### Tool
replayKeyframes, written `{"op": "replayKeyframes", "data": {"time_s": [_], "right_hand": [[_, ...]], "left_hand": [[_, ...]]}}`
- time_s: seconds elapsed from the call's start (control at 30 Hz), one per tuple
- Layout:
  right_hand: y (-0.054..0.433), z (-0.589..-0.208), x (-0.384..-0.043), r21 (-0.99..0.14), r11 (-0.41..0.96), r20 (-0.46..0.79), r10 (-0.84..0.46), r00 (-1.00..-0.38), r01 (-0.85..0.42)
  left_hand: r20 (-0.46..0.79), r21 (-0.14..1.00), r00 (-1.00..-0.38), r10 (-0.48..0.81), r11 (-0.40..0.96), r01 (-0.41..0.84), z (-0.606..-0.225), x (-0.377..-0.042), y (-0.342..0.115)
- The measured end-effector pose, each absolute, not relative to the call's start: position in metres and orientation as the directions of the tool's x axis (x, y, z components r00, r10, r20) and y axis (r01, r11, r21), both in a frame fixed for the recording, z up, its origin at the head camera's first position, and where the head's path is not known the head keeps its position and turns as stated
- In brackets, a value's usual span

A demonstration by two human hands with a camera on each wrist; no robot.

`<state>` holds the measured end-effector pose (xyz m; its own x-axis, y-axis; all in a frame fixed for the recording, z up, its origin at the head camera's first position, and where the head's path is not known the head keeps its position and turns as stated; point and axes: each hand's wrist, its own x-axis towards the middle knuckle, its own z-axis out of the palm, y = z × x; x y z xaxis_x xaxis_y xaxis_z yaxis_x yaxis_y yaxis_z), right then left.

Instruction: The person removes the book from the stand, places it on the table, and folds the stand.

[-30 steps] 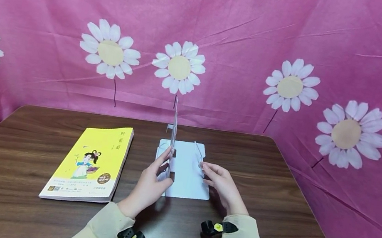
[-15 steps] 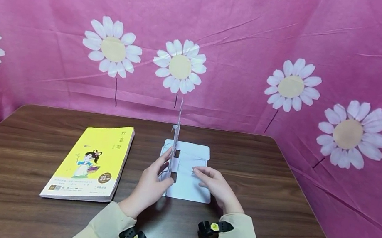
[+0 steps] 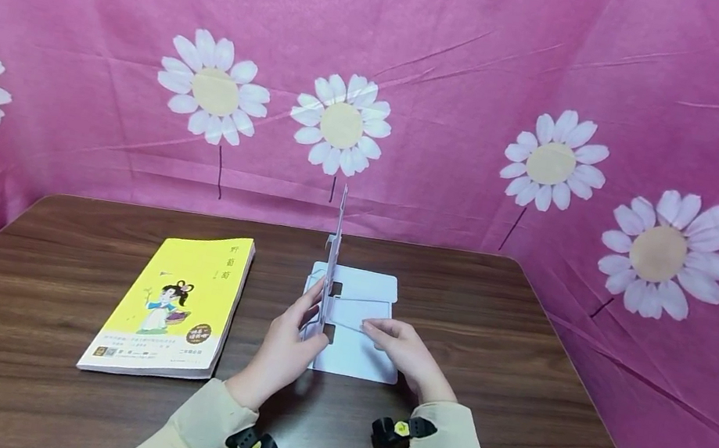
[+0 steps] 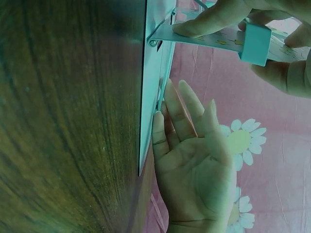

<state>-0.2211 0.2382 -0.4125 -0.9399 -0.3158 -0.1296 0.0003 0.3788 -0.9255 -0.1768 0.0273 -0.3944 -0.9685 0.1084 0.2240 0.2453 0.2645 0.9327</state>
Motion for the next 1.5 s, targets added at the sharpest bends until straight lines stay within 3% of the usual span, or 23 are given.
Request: {"op": "replayKeyframes", "data": {"time_s": [0.5,0.83,1.2,1.5], "right_hand": [[0.24,-0.399,-0.215,-0.948,0.318,-0.124,-0.309,-0.943,0.021],[0.236,-0.384,-0.21,-0.987,0.149,-0.102,-0.32,-0.942,0.057],[0.23,-0.364,-0.201,-0.989,-0.043,-0.123,-0.29,-0.949,0.142],[0.232,-0.358,-0.2,-0.961,-0.255,0.004,-0.396,-0.918,0.106]], "left_hand": [[0.238,0.926,-0.965,0.113,0.273,0.26,-0.396,-0.177,0.027],[0.17,0.912,-0.965,0.198,0.339,0.23,-0.393,-0.176,0.026],[0.232,0.854,-0.943,0.238,0.414,0.314,-0.398,-0.175,0.031],[0.245,0.813,-0.939,0.243,0.476,0.336,-0.399,-0.174,0.035]]}}
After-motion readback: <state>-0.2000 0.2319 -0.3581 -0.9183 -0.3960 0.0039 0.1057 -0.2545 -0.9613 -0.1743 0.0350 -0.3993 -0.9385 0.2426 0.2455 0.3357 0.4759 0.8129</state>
